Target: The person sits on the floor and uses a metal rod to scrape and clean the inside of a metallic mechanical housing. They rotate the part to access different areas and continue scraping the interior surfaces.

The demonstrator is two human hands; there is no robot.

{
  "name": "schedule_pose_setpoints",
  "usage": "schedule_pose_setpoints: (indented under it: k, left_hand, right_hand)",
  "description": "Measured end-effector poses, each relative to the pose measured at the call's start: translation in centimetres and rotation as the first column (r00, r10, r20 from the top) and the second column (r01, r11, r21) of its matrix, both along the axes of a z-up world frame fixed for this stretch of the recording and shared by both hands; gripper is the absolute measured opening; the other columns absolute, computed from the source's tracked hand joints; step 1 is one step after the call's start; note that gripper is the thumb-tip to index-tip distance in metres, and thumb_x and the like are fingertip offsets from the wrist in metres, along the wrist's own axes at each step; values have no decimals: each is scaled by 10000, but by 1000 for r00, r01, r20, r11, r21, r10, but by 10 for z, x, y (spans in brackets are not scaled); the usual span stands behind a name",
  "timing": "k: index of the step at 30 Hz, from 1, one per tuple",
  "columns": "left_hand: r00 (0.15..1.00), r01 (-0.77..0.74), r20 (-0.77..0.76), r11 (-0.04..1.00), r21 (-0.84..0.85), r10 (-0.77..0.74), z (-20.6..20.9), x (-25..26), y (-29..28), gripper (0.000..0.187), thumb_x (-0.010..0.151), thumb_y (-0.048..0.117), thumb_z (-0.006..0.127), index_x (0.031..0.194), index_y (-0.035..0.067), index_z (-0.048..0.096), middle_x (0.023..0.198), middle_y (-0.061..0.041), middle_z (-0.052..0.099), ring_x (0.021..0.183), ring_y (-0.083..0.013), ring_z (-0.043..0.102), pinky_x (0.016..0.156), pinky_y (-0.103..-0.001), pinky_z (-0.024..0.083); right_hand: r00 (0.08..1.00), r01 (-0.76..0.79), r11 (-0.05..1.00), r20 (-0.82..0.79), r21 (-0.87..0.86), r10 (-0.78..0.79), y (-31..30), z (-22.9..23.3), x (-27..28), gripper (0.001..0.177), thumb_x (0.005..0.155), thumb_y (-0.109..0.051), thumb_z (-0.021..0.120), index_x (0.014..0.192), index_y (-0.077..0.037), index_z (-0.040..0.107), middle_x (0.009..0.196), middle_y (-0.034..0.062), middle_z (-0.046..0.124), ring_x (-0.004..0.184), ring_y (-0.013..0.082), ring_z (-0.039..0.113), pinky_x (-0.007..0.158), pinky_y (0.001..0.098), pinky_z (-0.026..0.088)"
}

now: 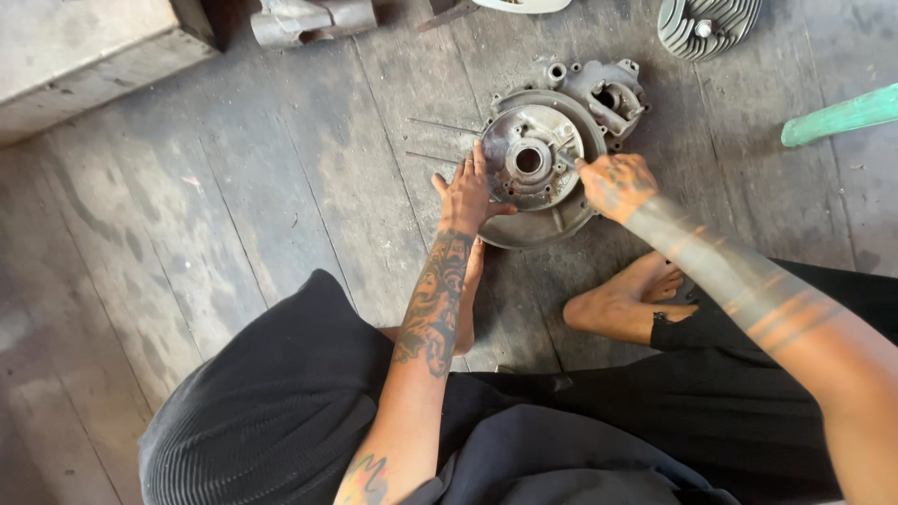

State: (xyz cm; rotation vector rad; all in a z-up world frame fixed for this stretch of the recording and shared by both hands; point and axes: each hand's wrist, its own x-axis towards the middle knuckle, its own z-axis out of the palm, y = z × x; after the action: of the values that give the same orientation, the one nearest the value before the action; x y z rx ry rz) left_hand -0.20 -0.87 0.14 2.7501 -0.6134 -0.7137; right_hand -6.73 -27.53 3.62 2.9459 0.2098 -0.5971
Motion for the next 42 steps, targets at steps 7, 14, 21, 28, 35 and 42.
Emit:
schedule_pose_setpoints:
  k: [7, 14, 21, 28, 35, 42]
  left_hand:
    - [1000, -6, -24, 999, 37, 7, 20, -8, 1, 1098, 953, 466, 736, 1653, 59, -5, 1611, -99, 400, 1486, -218, 400, 1161, -773, 230]
    - [998, 57, -7, 997, 55, -57, 3, 8, -4, 1435, 692, 597, 905, 1652, 94, -34, 1639, -87, 371, 1494, -226, 388, 1155, -784, 233]
    - [998, 26, 50, 997, 67, -29, -111, 10, -15, 1221, 869, 515, 802, 1662, 111, -33, 1613, -71, 425, 1474, -199, 418, 1152, -736, 284]
    - [990, 83, 116, 996, -24, -80, -16, 7, 7, 1490, 571, 816, 802, 1654, 116, 56, 1597, -42, 457, 1450, -162, 450, 1106, -725, 344]
    - [981, 79, 178, 997, 11, -79, -23, 8, 4, 1524, 520, 819, 801, 1644, 95, 70, 1535, -49, 497, 1409, -161, 465, 1118, -704, 359]
    - [989, 103, 90, 985, 141, -116, 16, 7, -4, 1450, 660, 844, 761, 1643, 64, 34, 1556, -82, 500, 1407, -167, 488, 1149, -646, 384]
  right_hand:
    - [975, 100, 993, 206, -56, -86, 38, -23, -14, 327, 934, -219, 524, 1088, -96, 784, 623, 65, 677, 636, 226, 720, 571, 377, 519]
    - [963, 197, 932, -117, -305, -242, 60, -15, 25, 258, 943, -142, 561, 1086, -90, 769, 719, 101, 686, 649, 224, 648, 519, 285, 386]
    - [717, 382, 790, -386, -479, -581, 147, -115, 42, 296, 1043, -90, 447, 1167, -30, 709, 1116, 185, 667, 886, 389, 638, 394, 483, 388]
    - [892, -19, 913, -420, -407, -168, 80, -42, 33, 456, 948, -82, 371, 970, -152, 820, 938, 39, 799, 836, 321, 700, 458, 455, 430]
    - [892, 170, 908, -332, -382, -307, 124, -71, 20, 307, 947, -49, 488, 944, -84, 793, 840, 167, 716, 677, 397, 592, 382, 458, 357]
    - [962, 101, 837, -162, -538, -221, 145, -108, -27, 342, 1008, 5, 375, 1047, 100, 701, 902, 405, 572, 669, 469, 520, 361, 490, 314]
